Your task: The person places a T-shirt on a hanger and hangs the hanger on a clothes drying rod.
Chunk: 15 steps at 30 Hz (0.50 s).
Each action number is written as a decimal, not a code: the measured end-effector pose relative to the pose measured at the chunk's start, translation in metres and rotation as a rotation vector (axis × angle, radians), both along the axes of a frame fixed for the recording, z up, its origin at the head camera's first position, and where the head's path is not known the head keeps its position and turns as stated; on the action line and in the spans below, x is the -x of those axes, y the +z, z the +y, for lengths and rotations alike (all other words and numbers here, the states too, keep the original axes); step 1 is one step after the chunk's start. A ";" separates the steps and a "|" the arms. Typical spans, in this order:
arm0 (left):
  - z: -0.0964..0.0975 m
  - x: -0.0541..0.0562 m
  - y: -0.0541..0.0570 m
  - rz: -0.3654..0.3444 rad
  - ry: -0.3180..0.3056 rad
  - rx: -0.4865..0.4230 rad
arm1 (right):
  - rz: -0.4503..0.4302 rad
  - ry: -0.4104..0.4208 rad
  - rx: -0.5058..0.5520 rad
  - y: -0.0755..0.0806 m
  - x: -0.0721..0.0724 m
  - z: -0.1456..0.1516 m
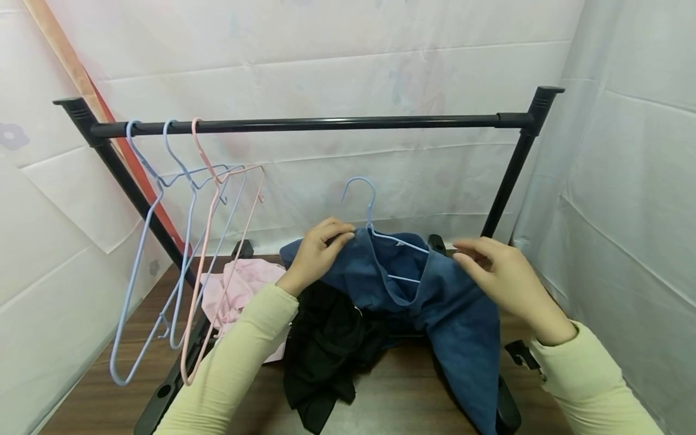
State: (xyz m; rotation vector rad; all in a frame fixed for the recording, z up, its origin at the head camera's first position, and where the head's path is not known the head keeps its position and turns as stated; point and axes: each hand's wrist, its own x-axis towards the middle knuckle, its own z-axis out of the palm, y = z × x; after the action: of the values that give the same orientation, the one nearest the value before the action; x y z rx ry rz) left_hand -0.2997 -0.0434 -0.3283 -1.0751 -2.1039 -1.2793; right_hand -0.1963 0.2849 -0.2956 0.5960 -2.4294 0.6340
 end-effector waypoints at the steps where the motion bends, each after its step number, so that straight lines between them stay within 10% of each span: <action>1: 0.000 0.000 0.000 -0.003 0.000 -0.002 | -0.061 -0.019 -0.007 0.000 0.000 0.003; 6: -0.001 0.000 0.000 -0.007 0.005 -0.009 | -0.257 -0.062 -0.043 -0.004 -0.001 0.013; 15: -0.001 0.001 -0.001 -0.002 0.017 -0.004 | -0.103 -0.028 0.028 -0.017 0.000 0.015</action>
State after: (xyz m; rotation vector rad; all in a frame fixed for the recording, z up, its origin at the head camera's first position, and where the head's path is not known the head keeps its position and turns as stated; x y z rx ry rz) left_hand -0.3008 -0.0446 -0.3296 -1.0522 -2.1066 -1.2759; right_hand -0.1959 0.2995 -0.3123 0.5291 -2.5157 0.7016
